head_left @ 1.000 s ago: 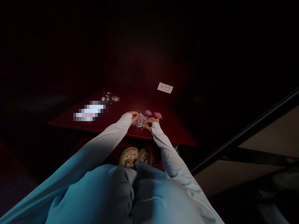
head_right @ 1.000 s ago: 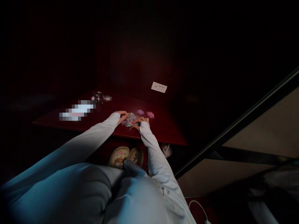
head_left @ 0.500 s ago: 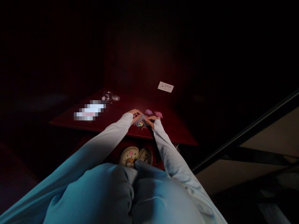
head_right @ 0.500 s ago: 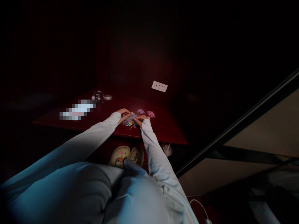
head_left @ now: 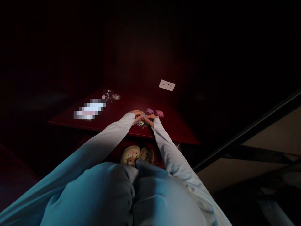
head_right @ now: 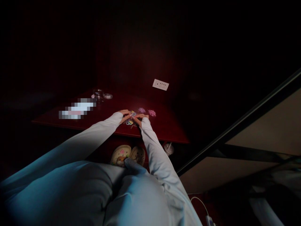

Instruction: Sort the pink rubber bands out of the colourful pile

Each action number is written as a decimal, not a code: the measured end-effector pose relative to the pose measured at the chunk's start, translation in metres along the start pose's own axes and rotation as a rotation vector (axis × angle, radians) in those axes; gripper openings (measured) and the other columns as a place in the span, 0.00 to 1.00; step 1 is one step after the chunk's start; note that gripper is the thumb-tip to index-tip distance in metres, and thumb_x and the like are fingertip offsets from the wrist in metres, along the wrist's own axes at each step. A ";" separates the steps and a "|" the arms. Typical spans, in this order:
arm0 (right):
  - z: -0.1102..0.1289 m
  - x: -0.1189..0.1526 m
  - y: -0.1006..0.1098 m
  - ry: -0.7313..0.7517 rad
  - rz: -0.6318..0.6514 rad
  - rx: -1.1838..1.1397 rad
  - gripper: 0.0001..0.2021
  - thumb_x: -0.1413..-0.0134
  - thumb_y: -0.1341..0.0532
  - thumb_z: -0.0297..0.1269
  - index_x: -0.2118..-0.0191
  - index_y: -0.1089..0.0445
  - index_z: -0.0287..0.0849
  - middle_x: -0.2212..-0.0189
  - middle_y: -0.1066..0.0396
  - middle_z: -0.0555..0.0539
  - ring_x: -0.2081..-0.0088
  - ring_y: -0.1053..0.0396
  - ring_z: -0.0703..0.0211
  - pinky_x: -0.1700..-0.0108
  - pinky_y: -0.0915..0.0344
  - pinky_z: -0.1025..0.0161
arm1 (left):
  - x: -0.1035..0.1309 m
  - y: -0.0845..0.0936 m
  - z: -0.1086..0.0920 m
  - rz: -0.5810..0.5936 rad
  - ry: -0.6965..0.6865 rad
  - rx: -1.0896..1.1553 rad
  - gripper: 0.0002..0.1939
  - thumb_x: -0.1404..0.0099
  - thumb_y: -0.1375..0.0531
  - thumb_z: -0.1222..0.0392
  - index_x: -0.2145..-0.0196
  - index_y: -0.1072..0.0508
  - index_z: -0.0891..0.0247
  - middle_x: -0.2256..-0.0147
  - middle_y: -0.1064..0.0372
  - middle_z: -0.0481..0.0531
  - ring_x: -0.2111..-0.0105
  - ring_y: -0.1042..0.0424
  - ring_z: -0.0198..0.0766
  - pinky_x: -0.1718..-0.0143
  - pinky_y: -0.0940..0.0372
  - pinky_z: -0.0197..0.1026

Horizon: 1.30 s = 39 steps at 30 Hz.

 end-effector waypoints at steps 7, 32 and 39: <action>0.002 0.002 0.000 -0.020 0.000 0.011 0.16 0.43 0.32 0.54 0.68 0.19 0.47 0.59 0.21 0.44 0.48 0.32 0.48 0.43 0.37 0.53 | 0.001 0.003 -0.002 -0.005 -0.017 -0.058 0.14 0.30 0.44 0.53 0.69 0.24 0.60 0.70 0.30 0.49 0.70 0.35 0.38 0.59 0.38 0.41; 0.004 0.005 -0.002 0.055 0.003 0.068 0.18 0.41 0.36 0.57 0.65 0.18 0.49 0.60 0.21 0.45 0.50 0.33 0.49 0.44 0.39 0.53 | 0.003 0.012 -0.001 -0.117 0.099 0.130 0.15 0.34 0.44 0.50 0.73 0.29 0.61 0.73 0.37 0.47 0.73 0.40 0.35 0.69 0.43 0.38; 0.003 0.003 -0.001 0.038 -0.033 0.057 0.17 0.43 0.35 0.56 0.67 0.18 0.48 0.61 0.21 0.44 0.50 0.32 0.49 0.44 0.40 0.52 | 0.000 0.006 0.011 -0.151 0.139 0.129 0.15 0.35 0.43 0.49 0.75 0.30 0.61 0.75 0.38 0.47 0.75 0.41 0.35 0.71 0.45 0.38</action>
Point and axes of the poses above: each hand's wrist, its own x-axis away from the middle knuckle, its own y-axis out of the back of the hand, z = x × y, the point moved 8 cm from there along -x, towards the middle knuckle
